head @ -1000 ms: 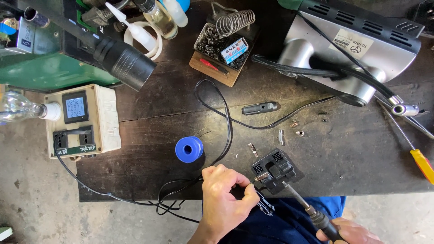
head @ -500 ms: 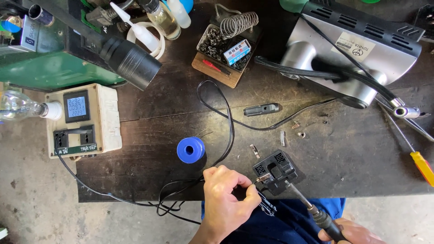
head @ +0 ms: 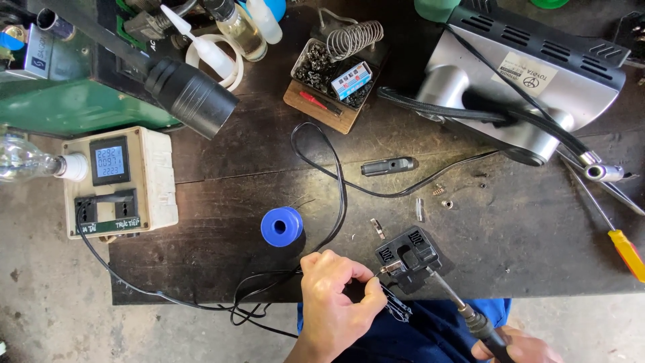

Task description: Stripping insulation from wires, twisting them together, and soldering the joint to a connector on a workbench.

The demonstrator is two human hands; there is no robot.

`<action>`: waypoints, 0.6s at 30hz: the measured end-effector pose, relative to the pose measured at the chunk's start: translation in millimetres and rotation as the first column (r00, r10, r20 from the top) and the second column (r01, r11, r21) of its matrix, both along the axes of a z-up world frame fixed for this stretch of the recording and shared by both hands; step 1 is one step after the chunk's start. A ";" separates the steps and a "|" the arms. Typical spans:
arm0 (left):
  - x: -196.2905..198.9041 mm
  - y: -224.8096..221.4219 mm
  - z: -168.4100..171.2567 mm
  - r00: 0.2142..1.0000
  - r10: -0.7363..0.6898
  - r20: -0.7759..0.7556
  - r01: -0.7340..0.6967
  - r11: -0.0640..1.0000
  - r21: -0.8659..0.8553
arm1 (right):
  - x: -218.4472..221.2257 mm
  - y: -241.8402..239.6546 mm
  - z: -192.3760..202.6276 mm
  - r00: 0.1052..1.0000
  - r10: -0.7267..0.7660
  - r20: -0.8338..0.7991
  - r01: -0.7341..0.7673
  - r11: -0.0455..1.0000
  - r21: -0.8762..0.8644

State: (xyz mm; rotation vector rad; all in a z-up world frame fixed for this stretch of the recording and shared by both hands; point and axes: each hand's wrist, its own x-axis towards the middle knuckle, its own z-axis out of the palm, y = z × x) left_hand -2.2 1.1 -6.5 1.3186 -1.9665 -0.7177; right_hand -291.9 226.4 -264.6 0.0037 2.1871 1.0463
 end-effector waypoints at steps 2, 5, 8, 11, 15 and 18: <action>-0.5 0.2 0.5 1.000 0.002 0.001 -0.002 1.000 -0.007 | 12.4 17.6 52.1 0.802 0.291 0.521 0.012 0.865 -0.501; -1.0 0.3 1.9 1.000 0.004 -0.002 -0.004 1.000 0.009 | 20.5 39.7 16.4 0.805 0.390 0.447 -0.188 0.882 -0.431; -1.5 0.6 1.5 1.000 0.011 -0.001 -0.011 1.000 0.012 | 49.5 -4.5 189.0 0.807 0.009 0.591 0.582 0.157 -0.798; -1.9 0.6 2.1 1.000 0.012 0.004 -0.012 1.000 -0.002 | 72.8 -2.7 206.0 0.925 0.310 0.220 0.321 -0.326 -0.889; -1.5 0.0 5.2 1.000 0.005 -0.008 -0.005 1.000 0.003 | 77.4 -11.5 216.2 0.938 0.300 0.174 0.266 -0.300 -0.916; -1.0 -0.3 10.7 1.000 0.000 -0.028 0.001 1.000 0.025 | 53.0 16.0 183.9 0.861 0.194 0.470 0.508 -0.279 -0.815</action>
